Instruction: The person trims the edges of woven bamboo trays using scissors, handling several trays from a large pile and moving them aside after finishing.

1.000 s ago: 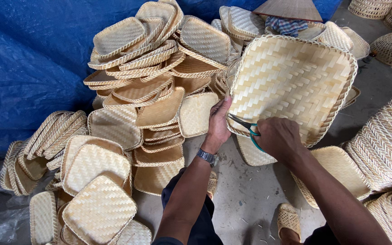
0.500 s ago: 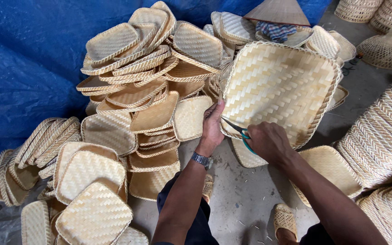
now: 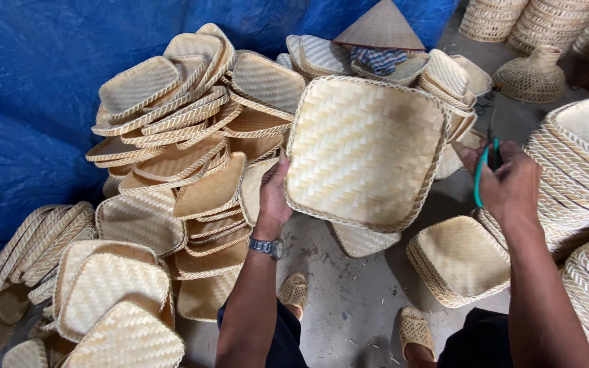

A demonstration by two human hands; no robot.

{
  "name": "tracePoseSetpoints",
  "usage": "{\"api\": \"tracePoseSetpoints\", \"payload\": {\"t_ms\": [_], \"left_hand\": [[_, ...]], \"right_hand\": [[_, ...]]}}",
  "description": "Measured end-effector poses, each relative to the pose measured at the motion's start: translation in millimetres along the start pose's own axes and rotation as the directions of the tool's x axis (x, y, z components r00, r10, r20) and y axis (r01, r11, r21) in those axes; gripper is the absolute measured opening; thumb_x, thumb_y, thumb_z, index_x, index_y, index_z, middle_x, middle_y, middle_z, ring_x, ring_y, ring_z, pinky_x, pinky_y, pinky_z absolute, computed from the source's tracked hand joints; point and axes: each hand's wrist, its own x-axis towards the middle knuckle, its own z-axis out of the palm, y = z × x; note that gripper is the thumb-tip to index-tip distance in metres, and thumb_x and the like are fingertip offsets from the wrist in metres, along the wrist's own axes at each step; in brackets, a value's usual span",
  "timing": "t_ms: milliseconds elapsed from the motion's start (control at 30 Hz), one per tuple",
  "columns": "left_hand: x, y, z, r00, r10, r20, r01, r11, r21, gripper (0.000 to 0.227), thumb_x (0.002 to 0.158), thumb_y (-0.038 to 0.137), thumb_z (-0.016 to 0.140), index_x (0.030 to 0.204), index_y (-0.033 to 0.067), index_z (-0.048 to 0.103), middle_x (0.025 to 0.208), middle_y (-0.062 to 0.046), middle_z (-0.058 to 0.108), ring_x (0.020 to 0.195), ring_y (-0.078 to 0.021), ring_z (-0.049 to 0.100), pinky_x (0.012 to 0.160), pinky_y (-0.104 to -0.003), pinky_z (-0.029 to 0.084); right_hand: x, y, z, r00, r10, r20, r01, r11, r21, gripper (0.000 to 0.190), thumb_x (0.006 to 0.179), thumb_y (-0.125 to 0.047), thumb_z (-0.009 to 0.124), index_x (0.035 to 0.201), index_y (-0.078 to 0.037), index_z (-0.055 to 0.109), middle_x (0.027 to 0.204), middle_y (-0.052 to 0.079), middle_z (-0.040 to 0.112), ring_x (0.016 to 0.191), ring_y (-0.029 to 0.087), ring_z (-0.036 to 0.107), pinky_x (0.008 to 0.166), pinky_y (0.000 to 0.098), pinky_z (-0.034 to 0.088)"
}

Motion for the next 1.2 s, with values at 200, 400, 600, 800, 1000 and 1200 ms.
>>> {"api": "tracePoseSetpoints", "payload": {"t_ms": [200,400,600,800,1000,1200], "left_hand": [[1.7,-5.5,-9.9,1.000,0.002,0.008,-0.002,1.000,-0.012,0.049,0.104,0.033,0.059,0.132,-0.0073,0.062,0.125,-0.018,0.070,0.109,-0.0255,0.070,0.094,-0.039,0.059],[3.3,-7.7,-17.2,1.000,-0.017,-0.003,0.017,1.000,0.022,0.044,0.102,0.031,0.062,0.126,-0.0065,0.065,0.121,-0.016,0.072,0.106,-0.0241,0.071,0.094,-0.039,0.059],[1.8,-2.8,-12.1,0.997,-0.082,-0.013,0.083,0.991,0.102,0.041,0.101,0.029,0.065,0.126,-0.0042,0.067,0.119,-0.013,0.073,0.105,-0.0208,0.071,0.093,-0.035,0.057],[-1.9,6.9,-4.2,0.979,-0.170,-0.113,0.174,0.984,0.026,0.052,0.093,0.040,0.059,0.132,0.0062,0.059,0.117,-0.010,0.074,0.104,-0.0201,0.073,0.089,-0.039,0.061],[-12.1,-21.7,-11.5,0.953,0.095,0.288,0.034,0.910,-0.413,0.065,0.114,0.042,0.045,0.149,-0.0134,0.047,0.130,-0.028,0.064,0.114,-0.0346,0.067,0.094,-0.044,0.057],[-35.4,-64.9,27.8,0.989,-0.136,-0.062,0.127,0.983,-0.131,0.060,0.097,0.036,0.058,0.150,0.0095,0.047,0.142,-0.011,0.062,0.126,-0.0264,0.062,0.105,-0.044,0.053]], "right_hand": [[13.2,40.3,17.1,0.986,0.045,0.159,-0.140,0.740,0.658,0.030,0.101,-0.021,0.077,0.116,0.004,0.071,0.102,0.007,0.072,0.089,0.012,0.066,0.084,0.0278,0.055],[21.1,40.7,19.8,0.977,-0.013,0.211,-0.152,0.650,0.745,0.029,0.100,-0.019,0.074,0.120,0.001,0.070,0.103,0.006,0.073,0.092,0.011,0.068,0.085,0.0267,0.056],[22.7,32.8,21.4,0.976,-0.042,0.212,-0.156,0.538,0.828,0.024,0.093,-0.010,0.080,0.113,0.000,0.072,0.103,0.005,0.074,0.091,0.010,0.069,0.085,0.0226,0.057],[5.6,37.1,32.4,0.936,0.207,0.286,-0.343,0.347,0.873,0.022,0.087,-0.009,0.082,0.107,-0.004,0.076,0.089,0.003,0.074,0.063,0.007,0.061,0.056,0.0199,0.047],[-1.7,53.3,59.2,0.903,0.381,0.197,-0.259,0.119,0.959,0.018,0.083,-0.005,0.086,0.096,-0.006,0.073,0.081,0.002,0.070,0.062,0.010,0.062,0.056,0.0250,0.048],[-16.6,71.7,94.3,0.891,0.442,0.102,-0.237,0.261,0.936,0.006,0.092,-0.004,0.079,0.095,-0.004,0.074,0.079,-0.002,0.065,0.066,0.007,0.053,0.058,0.0230,0.040]]}}
